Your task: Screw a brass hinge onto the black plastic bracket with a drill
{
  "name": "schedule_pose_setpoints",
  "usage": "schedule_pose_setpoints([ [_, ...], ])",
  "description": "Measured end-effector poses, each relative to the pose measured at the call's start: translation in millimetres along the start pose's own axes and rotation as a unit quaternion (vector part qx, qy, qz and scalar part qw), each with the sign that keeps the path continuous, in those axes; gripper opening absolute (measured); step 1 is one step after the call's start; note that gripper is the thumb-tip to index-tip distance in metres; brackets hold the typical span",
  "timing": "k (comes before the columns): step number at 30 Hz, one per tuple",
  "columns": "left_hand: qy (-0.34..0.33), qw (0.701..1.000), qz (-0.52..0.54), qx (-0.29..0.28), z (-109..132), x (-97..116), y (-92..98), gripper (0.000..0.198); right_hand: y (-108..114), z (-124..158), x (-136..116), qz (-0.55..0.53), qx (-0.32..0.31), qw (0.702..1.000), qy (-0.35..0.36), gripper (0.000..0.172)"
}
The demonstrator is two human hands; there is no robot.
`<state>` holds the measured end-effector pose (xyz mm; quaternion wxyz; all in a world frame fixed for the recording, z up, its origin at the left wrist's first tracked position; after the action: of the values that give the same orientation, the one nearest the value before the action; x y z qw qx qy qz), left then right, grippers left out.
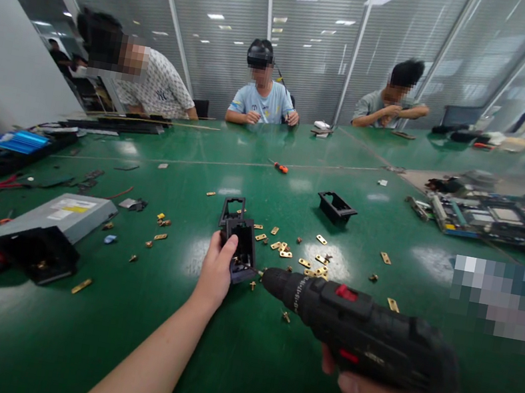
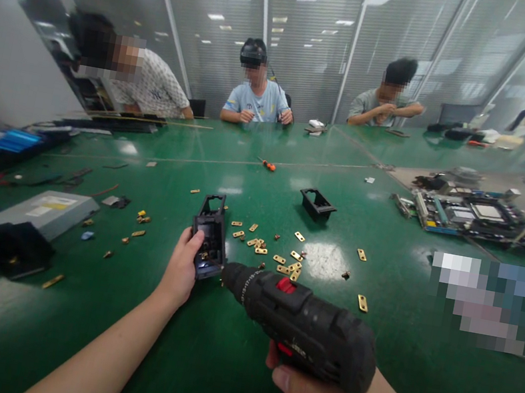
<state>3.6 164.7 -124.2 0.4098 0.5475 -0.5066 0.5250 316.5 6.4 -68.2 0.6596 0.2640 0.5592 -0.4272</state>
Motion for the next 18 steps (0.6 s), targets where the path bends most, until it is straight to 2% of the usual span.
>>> schedule_pose_setpoints([
  [8, 0.017, 1.0, 0.02, -0.016, 0.5, 5.1, -2.4, 0.052, 1.3, -1.7, 2.3, -0.002, 0.002, 1.0, -0.006, 0.078],
  [18, -0.006, 1.0, 0.016, -0.024, -2.3, -2.6, 3.1, 0.049, 1.5, -1.9, 2.6, 0.008, -0.001, 1.0, -0.004, 0.078],
])
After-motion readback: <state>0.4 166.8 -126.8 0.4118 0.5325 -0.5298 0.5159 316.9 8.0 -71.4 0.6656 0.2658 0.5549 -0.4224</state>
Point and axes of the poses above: each hand's wrist, its own z-axis away from the middle knuckle, its own y-axis out of the back of the hand, x = y × z, the point moved 8 cm from there along -z, towards the middle knuckle, and after that the axes turned 8 degrees about -x, right-handed, at the moved point
